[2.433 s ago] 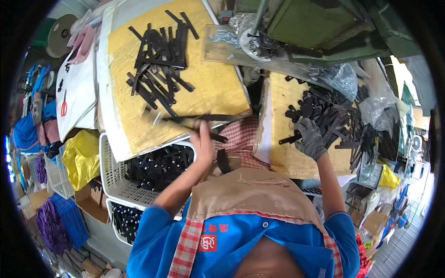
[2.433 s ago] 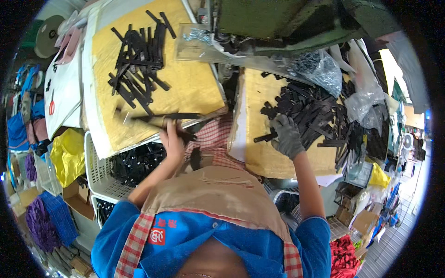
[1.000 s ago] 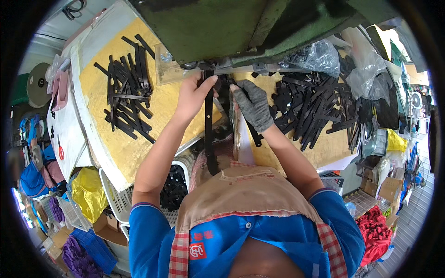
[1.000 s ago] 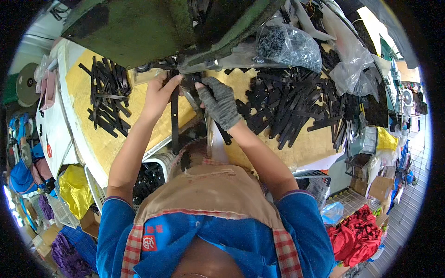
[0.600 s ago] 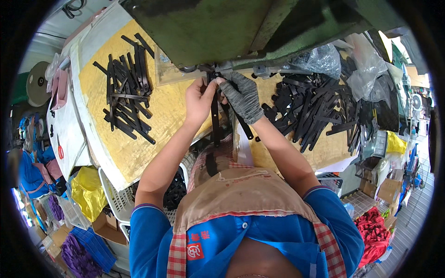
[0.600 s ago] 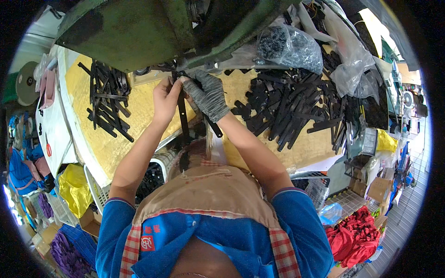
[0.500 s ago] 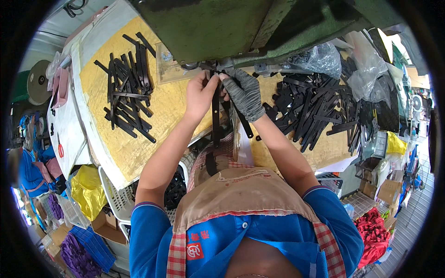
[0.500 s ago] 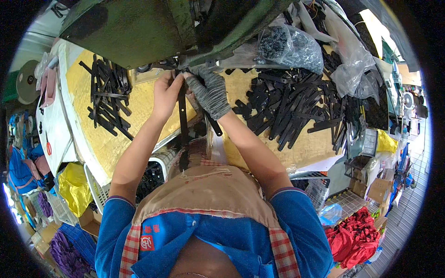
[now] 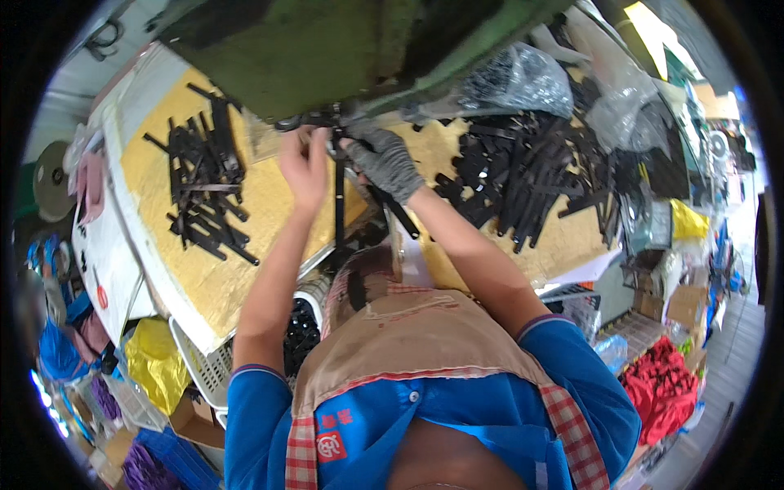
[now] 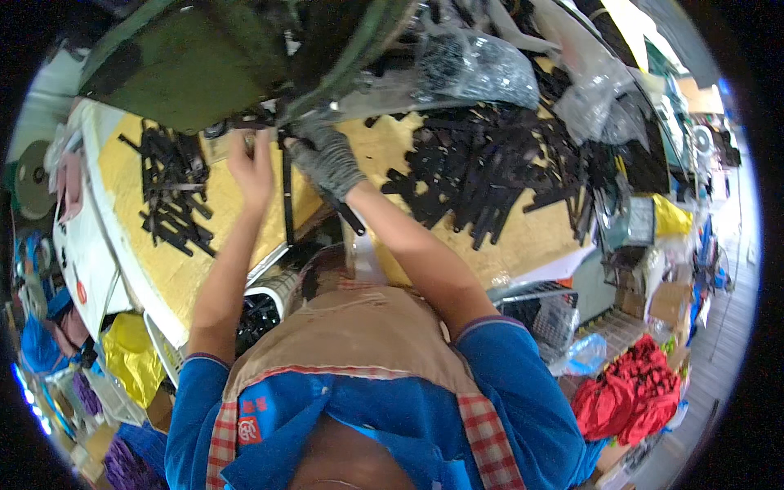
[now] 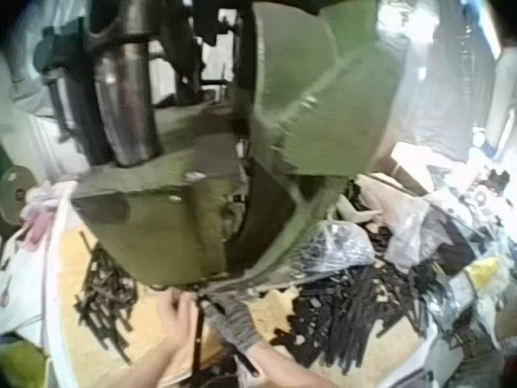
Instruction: The person repeatedly picks up black metal brackets and small fasteners, inserts them into a green press machine, and removes the assembled parts. The process is continuous and repetitive, with the person handling multiple identical components throughout the clip.
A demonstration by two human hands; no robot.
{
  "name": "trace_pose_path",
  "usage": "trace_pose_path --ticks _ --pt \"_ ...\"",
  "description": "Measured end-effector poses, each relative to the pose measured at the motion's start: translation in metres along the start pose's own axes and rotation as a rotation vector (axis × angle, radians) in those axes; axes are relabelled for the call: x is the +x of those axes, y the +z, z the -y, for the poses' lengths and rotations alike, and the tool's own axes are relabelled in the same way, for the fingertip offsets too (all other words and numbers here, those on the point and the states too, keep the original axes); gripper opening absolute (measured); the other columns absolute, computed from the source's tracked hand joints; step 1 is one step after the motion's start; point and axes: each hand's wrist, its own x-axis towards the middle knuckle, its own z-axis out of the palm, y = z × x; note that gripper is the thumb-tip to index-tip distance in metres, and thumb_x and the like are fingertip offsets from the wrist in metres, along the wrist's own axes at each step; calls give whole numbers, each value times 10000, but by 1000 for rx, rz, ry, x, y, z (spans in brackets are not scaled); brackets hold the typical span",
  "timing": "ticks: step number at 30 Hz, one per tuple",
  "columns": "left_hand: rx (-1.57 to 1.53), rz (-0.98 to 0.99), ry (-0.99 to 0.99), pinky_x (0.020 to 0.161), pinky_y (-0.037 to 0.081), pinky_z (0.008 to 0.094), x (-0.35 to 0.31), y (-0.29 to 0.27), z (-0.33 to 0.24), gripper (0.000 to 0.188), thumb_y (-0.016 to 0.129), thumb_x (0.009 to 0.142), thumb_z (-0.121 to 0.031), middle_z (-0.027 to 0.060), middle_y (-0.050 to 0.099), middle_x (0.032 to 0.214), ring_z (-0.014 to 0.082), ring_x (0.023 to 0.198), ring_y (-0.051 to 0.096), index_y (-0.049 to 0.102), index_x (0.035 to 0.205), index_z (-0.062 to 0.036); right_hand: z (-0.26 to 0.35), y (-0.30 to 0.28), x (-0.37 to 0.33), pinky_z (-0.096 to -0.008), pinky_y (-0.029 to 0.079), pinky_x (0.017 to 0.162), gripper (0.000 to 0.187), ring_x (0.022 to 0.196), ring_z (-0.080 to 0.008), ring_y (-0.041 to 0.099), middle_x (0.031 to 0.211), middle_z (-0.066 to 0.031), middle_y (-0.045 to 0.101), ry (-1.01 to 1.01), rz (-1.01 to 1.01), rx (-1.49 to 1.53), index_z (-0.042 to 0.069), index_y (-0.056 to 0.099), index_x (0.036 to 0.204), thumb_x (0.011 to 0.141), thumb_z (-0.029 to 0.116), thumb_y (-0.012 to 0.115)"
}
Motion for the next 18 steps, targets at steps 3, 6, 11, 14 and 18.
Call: trace_pose_path --ticks 3,6,11,14,18 --pt "383 107 315 553 387 342 73 29 55 116 658 885 -99 85 651 749 239 599 528 654 927 10 -10 1 -4 -300 508 584 291 584 -160 594 734 -78 608 64 34 -60 36 635 1101 953 285 610" --pt "736 460 176 581 399 328 110 55 68 115 656 881 -87 85 656 771 221 631 544 653 942 10 -31 -36 -26 -330 536 702 310 736 -224 649 851 -111 654 -45 41 -369 32 633 1071 934 310 632" --pt "827 563 146 628 419 306 116 63 77 123 653 873 -68 85 666 807 192 684 571 653 968 11 -35 -160 -65 -402 507 901 421 1058 -328 622 1106 -175 663 38 -197 -1166 67 643 1147 808 294 745" --pt "771 534 180 657 431 292 117 62 73 133 651 868 -57 85 671 828 175 716 587 653 983 11 -61 -190 -63 -410 503 893 469 1015 -338 632 1019 -149 685 193 -146 -1027 60 632 1197 806 292 748" --pt "654 431 159 694 448 274 111 46 70 151 648 861 -41 85 679 857 151 758 609 652 1004 11 -77 -190 -65 -383 533 791 334 892 -335 666 985 -155 688 -1 -349 -809 38 657 1090 805 183 755"
